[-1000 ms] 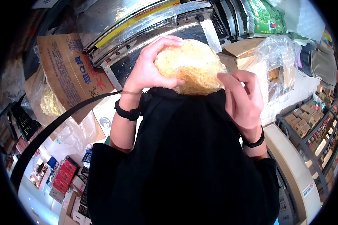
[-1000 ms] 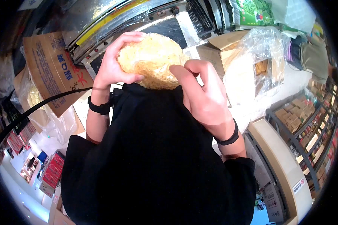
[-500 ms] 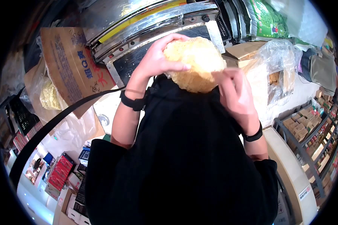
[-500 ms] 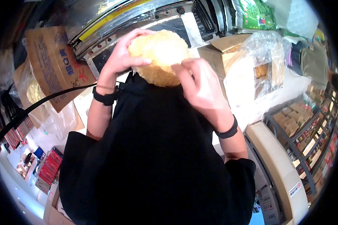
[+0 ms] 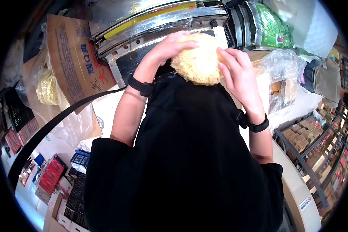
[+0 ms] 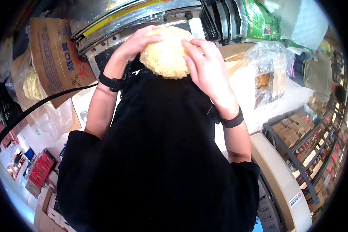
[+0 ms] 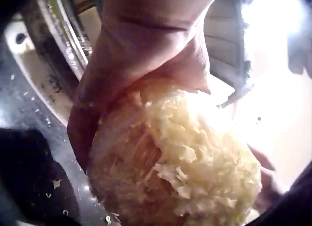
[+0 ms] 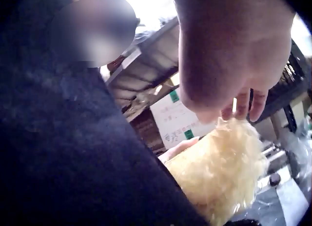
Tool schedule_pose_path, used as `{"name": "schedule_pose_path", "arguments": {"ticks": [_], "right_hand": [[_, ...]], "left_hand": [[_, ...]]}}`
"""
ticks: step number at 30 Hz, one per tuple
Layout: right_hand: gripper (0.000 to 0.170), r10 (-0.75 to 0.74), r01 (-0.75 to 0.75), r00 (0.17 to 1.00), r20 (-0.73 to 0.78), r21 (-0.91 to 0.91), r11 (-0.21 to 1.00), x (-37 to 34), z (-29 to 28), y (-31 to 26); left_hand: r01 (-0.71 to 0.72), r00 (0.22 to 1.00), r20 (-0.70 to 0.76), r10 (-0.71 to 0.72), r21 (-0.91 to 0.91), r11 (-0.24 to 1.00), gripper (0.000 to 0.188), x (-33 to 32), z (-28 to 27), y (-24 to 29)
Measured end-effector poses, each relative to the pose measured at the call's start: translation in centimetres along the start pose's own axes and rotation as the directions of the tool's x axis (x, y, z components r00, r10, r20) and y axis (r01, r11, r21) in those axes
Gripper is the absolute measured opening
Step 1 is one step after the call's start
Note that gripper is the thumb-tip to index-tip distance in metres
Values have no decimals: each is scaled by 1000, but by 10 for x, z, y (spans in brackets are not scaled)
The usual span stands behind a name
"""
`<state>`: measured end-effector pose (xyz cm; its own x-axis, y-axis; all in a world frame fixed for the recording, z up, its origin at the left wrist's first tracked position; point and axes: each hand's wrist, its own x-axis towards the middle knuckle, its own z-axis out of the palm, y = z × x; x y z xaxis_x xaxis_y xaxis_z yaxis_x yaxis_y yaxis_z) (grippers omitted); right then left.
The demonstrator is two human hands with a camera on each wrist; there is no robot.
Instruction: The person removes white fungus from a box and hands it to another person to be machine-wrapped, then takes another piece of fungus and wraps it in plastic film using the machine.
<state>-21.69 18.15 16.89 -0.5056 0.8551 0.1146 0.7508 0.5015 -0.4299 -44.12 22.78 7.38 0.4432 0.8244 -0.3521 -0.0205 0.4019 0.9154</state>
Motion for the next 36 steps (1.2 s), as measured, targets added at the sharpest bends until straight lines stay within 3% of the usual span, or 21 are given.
{"name": "schedule_pose_path", "arguments": {"ticks": [2,3,4,6,7,10,11,12,13,14,16,17,18,19,20,21,25,31,33,36], "right_hand": [[39,85,-41,983,-162,256,966,-1,7,11],[45,212,-157,972,-99,396,905,0,8,18],[52,301,-208,953,-36,647,734,3,17,27],[59,334,-323,925,181,838,440,8,19,29],[63,297,-323,930,215,864,386,14,20,23],[74,243,-246,957,155,878,410,35,19,-3],[78,221,-174,970,96,914,366,41,14,-15],[77,202,-136,978,54,899,417,44,12,-20],[76,193,-106,981,13,873,476,48,9,-27],[76,185,-80,983,-22,845,529,50,6,-35],[71,203,-52,976,-76,828,559,53,-2,-43],[68,163,5,974,-159,728,685,54,-5,-42],[65,114,52,966,-232,606,793,55,-7,-41],[56,116,89,943,-312,574,814,57,-9,-41],[49,191,47,937,-293,648,760,59,-6,-39],[45,165,63,931,-325,589,806,61,-8,-38],[41,93,108,915,-394,459,882,62,-8,-42],[38,20,109,942,-336,359,927,54,-21,-45],[37,50,105,921,-387,369,924,58,-18,-44],[32,86,116,877,-473,380,918,65,-19,-44]], "left_hand": [[-3,1000,-31,0,-72,997,55,-1,-9,-2],[47,996,-46,-73,-412,910,56,-3,-13,2],[83,989,-31,-145,-700,709,57,-2,-17,7],[43,993,-44,-109,-731,681,60,3,-21,14],[-8,997,-56,-54,-760,650,60,2,-20,18],[-120,992,-82,96,-850,512,65,3,-17,20],[-140,967,-51,248,-924,357,65,5,-18,14],[-126,918,-40,395,-973,193,65,6,-19,7],[-118,922,-42,386,-978,175,68,6,-19,8],[-121,922,-39,385,-974,191,68,8,-19,8],[-281,960,-244,138,-809,517,70,10,-14,11],[-349,935,-302,186,-691,633,69,10,-16,12],[-341,938,-298,180,-685,644,69,7,-20,11],[-276,947,-156,282,-843,461,66,4,-26,10],[-156,913,-37,406,-951,266,64,4,-30,10],[-115,907,-13,421,-970,215,64,-4,-23,18],[-268,893,-165,418,-942,201,65,-11,-15,17],[-306,883,-179,434,-920,245,64,3,-4,26],[-300,885,-173,432,-922,246,64,7,-1,31],[-367,905,-192,379,-804,469,60,11,4,40]]}}
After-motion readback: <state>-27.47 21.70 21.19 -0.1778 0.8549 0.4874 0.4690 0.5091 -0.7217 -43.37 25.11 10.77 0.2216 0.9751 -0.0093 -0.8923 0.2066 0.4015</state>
